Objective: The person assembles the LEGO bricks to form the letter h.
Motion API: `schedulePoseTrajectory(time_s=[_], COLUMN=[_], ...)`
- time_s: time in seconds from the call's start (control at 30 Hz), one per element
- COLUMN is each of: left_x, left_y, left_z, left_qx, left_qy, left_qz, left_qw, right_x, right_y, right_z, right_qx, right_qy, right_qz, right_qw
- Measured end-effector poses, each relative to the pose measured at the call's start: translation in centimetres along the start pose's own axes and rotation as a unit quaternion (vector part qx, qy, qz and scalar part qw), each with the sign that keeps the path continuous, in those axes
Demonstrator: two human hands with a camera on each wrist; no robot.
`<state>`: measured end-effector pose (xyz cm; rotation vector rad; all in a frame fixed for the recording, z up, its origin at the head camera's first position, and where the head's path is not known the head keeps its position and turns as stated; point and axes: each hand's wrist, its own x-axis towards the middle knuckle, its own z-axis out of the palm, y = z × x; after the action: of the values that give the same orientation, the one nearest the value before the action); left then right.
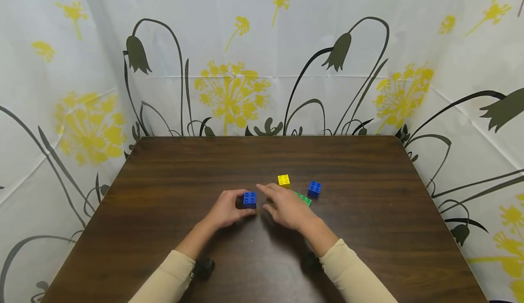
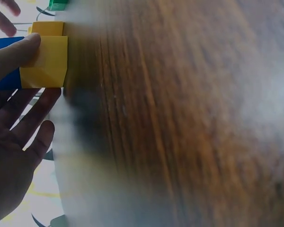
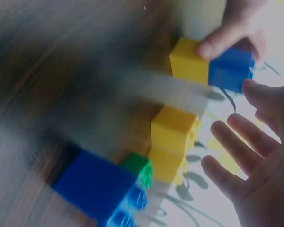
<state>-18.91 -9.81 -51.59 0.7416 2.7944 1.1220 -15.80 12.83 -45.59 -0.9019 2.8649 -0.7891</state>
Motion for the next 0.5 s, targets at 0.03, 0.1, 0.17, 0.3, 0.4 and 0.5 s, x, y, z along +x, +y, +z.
schedulePoseTrajectory(time_s=[0.03, 0.1, 0.17, 0.3, 0.4, 0.5], left_x=[0.0, 0.0, -0.1, -0.3, -0.3, -0.4], left_y=[0.0, 0.0, 0.1, -0.1, -0.3, -0.7], left_z=[0.0, -0.2, -0.3, -0.6, -0.8, -1.0], left_qx=[0.001, 0.003, 0.001, -0.003, -0.007, -0.008], left_qy=[0.0, 0.0, -0.001, -0.004, -0.001, 0.009], left_qz=[-0.003, -0.009, -0.018, -0.037, -0.047, -0.05], left_qw=[1.0, 1.0, 0.9998, 0.9993, 0.9989, 0.9987], right_x=[-0.2, -0.7, -1.3, -2.5, -3.5, -4.4], right_y=[0.3, 0.9, 1.4, 2.5, 3.2, 4.0], right_z=[-0.3, -0.9, -1.4, -2.4, -2.9, -2.9], right_qx=[-0.003, -0.002, -0.003, 0.008, 0.014, 0.011], right_qy=[0.006, 0.017, 0.027, 0.043, 0.051, 0.052], right_qz=[0.008, 0.019, 0.031, 0.044, 0.051, 0.059], right_qw=[0.9999, 0.9997, 0.9991, 0.9981, 0.9973, 0.9968])
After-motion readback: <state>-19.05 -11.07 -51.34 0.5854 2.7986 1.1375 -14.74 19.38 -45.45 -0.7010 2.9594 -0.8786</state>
